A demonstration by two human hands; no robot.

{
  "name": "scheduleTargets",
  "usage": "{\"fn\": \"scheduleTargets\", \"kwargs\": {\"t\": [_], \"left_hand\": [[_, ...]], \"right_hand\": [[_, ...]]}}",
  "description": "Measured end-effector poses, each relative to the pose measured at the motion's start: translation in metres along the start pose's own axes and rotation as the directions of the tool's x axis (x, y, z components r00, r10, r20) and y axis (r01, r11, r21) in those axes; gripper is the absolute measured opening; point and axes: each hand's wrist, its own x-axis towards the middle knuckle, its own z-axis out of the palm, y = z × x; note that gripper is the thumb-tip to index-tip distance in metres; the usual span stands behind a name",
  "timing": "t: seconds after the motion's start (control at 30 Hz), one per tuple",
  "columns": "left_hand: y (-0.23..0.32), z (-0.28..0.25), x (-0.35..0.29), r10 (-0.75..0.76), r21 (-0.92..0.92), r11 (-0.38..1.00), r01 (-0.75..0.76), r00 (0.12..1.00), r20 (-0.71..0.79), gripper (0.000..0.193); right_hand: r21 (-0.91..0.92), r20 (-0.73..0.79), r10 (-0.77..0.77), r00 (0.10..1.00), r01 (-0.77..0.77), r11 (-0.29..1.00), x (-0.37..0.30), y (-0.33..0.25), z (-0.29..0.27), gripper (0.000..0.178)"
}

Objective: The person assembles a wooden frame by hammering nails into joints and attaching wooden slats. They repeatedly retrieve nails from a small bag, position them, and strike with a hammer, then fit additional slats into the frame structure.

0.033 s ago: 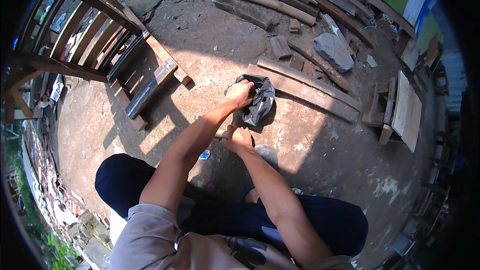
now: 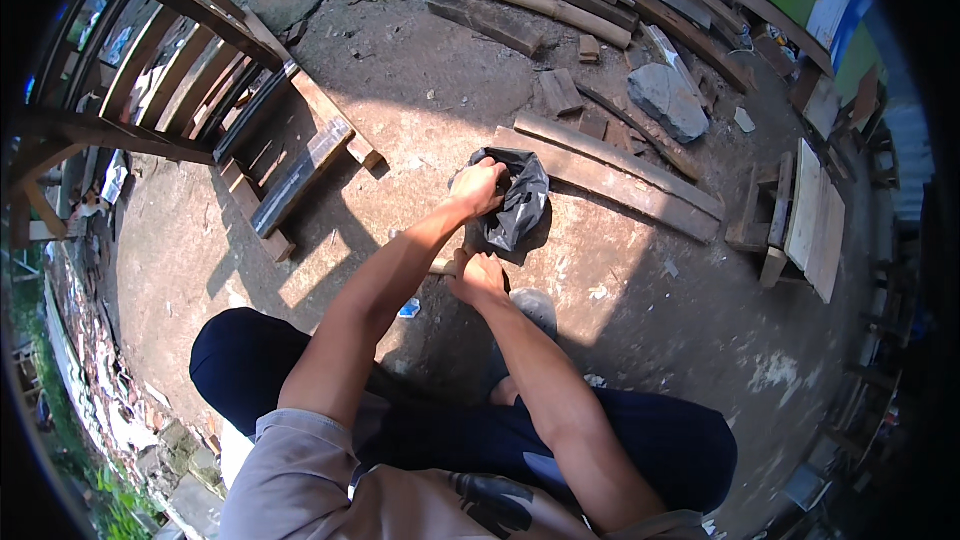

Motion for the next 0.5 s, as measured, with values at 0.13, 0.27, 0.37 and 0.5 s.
{"fn": "scheduleTargets", "kwargs": {"t": [0.13,0.27,0.37,0.5], "left_hand": [[0.000,0.002,-0.001,-0.082,-0.005,0.997,0.082,0.997,0.002,0.049],[-0.002,-0.002,0.010,0.004,0.118,0.993,-0.005,1.000,0.014,0.044],[-0.005,0.003,0.011,0.044,0.127,0.991,-0.046,0.999,0.019,0.030],[0.006,-0.002,0.013,0.045,0.285,0.957,-0.063,0.996,0.072,0.024]], "right_hand": [[-0.007,-0.036,-0.008,0.999,0.007,1.000,0.002,0.000,0.002,0.031],[0.014,0.001,0.014,1.000,-0.014,1.000,0.009,-0.002,-0.008,0.031],[0.018,0.004,0.017,1.000,-0.017,1.000,0.009,-0.004,-0.010,0.031],[0.025,-0.007,0.016,1.000,-0.016,1.000,0.006,-0.002,-0.012,0.031]]}}
